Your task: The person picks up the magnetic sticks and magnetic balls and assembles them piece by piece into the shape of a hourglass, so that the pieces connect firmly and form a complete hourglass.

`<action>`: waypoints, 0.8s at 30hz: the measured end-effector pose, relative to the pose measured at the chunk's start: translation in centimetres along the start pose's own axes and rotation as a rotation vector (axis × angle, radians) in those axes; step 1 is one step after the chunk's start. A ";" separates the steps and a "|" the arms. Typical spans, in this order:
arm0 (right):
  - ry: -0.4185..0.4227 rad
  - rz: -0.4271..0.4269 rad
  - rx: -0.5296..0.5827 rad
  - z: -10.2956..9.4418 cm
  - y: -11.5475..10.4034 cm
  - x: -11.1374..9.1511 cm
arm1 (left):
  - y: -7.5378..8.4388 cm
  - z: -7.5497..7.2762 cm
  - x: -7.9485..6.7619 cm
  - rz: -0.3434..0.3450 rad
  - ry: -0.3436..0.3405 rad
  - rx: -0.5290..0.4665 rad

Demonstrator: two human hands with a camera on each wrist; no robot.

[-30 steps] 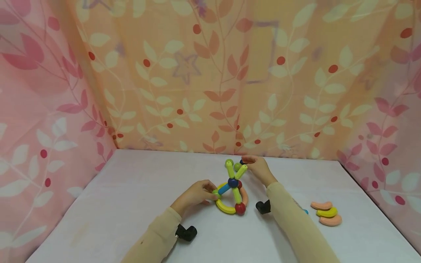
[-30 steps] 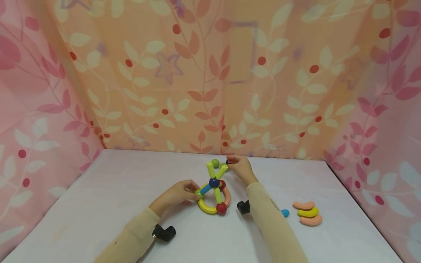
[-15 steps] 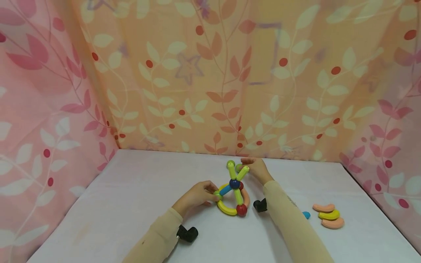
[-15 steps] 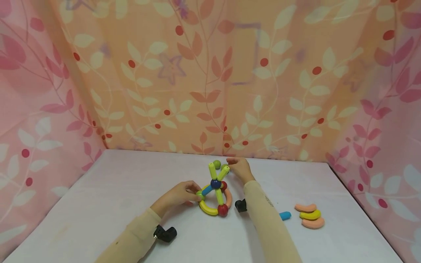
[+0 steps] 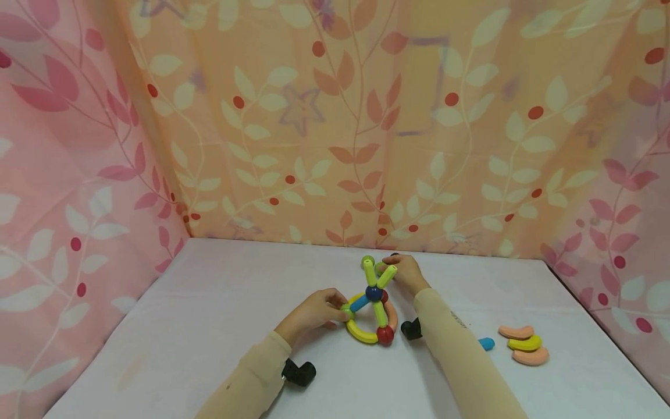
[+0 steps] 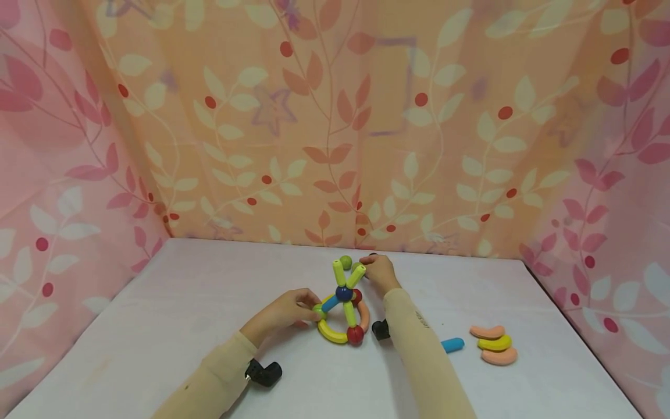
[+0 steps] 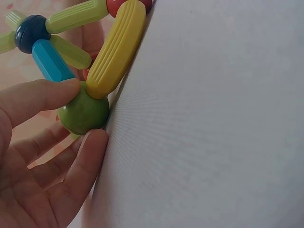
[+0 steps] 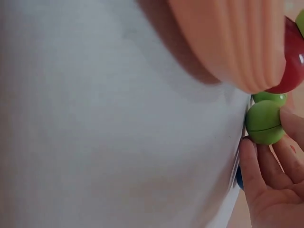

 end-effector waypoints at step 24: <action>-0.096 -0.246 0.406 -6.1 -1.2 -8.5 | 0.1 -0.2 -0.1 0.005 -0.014 -0.006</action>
Point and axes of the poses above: each hand's wrist, its own x-axis towards the middle knuckle, its own z-axis out of the palm, y = z × x, the point moved 2 cm from there along x, towards the middle knuckle, and after that the axes turned 13 degrees about z, right-handed, at the moved point
